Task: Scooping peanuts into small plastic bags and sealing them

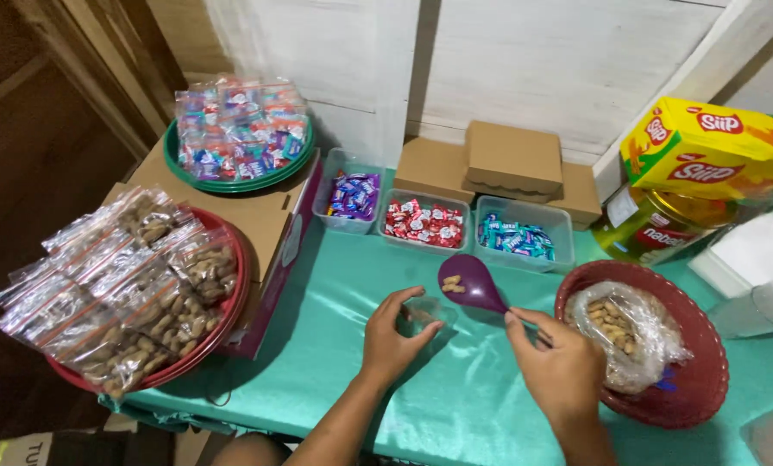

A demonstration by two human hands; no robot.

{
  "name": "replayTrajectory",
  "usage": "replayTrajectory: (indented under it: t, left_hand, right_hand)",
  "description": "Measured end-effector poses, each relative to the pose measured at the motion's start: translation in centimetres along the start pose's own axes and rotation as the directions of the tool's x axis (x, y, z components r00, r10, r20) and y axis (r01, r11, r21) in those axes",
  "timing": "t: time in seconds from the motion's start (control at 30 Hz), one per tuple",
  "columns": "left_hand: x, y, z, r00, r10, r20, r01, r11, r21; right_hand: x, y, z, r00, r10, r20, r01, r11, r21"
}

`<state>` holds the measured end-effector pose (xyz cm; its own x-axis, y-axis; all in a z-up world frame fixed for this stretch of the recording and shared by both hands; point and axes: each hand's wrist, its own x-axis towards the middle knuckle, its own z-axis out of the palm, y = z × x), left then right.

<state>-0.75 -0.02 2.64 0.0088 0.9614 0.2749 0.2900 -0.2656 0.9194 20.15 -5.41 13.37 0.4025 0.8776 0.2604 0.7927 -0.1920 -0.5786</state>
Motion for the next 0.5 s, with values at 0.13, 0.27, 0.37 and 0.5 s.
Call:
replayTrajectory:
  t: [0.13,0.27,0.37,0.5]
  left_hand:
    - [0.0,-0.7,0.2,0.998,0.043,-0.046,-0.042,0.999,0.019]
    - [0.0,-1.2,0.4,0.998,0.026,-0.059,-0.023,0.999,0.048]
    - [0.0,-0.7,0.0,0.999,-0.015,-0.051,0.017,0.999,0.035]
    - [0.2,0.5,-0.9,0.998,-0.001,-0.064,0.002,1.0,0.011]
  right_hand:
    - [-0.8,-1.0,1.4,0.95,-0.295,-0.105,0.289,0.955,-0.069]
    - [-1.5,-1.5,2.1,0.824,-0.53,-0.198,0.488,0.843,-0.226]
    - [-1.9,-1.9,2.0,0.789,-0.586,-0.184,0.542,0.806,-0.24]
    - [-2.0,-2.6,1.5,0.729,-0.647,-0.223,0.598,0.761,-0.25]
